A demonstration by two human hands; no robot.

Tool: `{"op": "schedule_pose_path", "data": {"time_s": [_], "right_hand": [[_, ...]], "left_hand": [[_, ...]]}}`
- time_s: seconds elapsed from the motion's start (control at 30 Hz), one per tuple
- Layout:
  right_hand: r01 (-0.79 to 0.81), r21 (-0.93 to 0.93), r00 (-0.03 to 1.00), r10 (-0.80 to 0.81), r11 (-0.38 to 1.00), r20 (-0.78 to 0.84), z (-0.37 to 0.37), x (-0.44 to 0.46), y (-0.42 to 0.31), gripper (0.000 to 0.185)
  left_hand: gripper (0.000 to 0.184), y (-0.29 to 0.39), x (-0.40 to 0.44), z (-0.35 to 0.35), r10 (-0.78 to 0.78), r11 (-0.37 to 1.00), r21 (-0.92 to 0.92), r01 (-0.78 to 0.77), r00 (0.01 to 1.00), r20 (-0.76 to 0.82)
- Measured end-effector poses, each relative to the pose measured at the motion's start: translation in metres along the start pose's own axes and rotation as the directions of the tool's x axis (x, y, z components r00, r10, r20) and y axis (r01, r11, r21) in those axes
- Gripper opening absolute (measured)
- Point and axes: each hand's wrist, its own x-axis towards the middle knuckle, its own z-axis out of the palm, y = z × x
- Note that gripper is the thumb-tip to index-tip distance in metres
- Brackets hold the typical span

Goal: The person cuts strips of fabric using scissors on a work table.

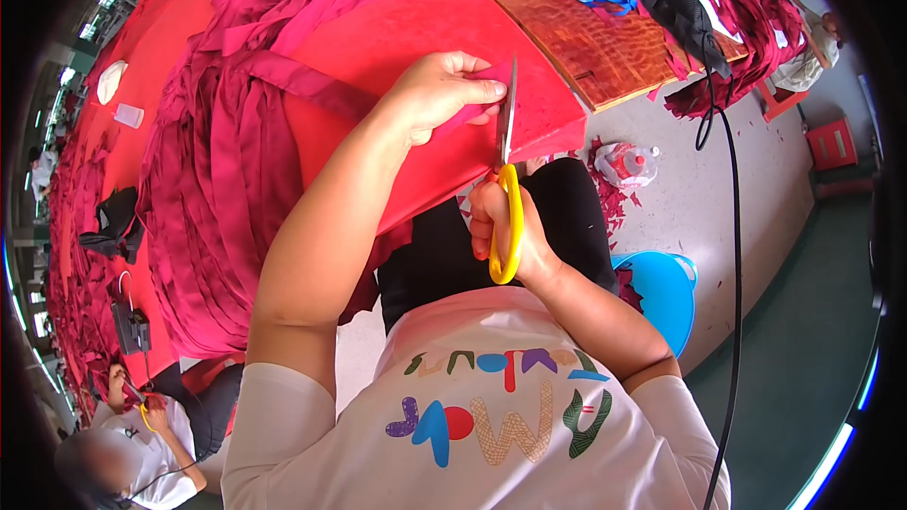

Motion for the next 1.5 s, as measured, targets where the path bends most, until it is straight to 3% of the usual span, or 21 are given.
{"op": "schedule_pose_path", "data": {"time_s": [0.1, 0.27, 1.2, 1.5], "right_hand": [[-0.014, 0.067, 0.999, 0.018, 0.998, -0.05, 0.0005, 0.0026, 0.0032, 0.024], [-0.079, 0.176, 0.997, 0.076, 0.981, 0.024, -0.0068, 0.0069, 0.0089, 0.014], [-0.103, 0.116, 0.994, 0.107, 0.988, -0.036, -0.003, -0.0005, 0.0, 0.017], [-0.117, 0.172, 0.993, 0.118, 0.978, 0.006, -0.0067, 0.0015, 0.0038, 0.018]], "left_hand": [[0.02, -0.0003, 0.001, -0.0006, 0.003, 1.0, -0.003, -0.003, 1.0, 0.012], [0.021, -0.0009, 0.0012, -0.0008, 0.008, 1.0, -0.013, -0.008, 1.0, 0.007], [0.014, 0.0054, -0.0027, -0.002, -0.028, 0.999, -0.043, 0.027, 0.999, -0.022], [0.014, 0.0048, -0.0009, -0.0053, -0.071, 0.994, -0.089, 0.07, 0.997, -0.016]]}}
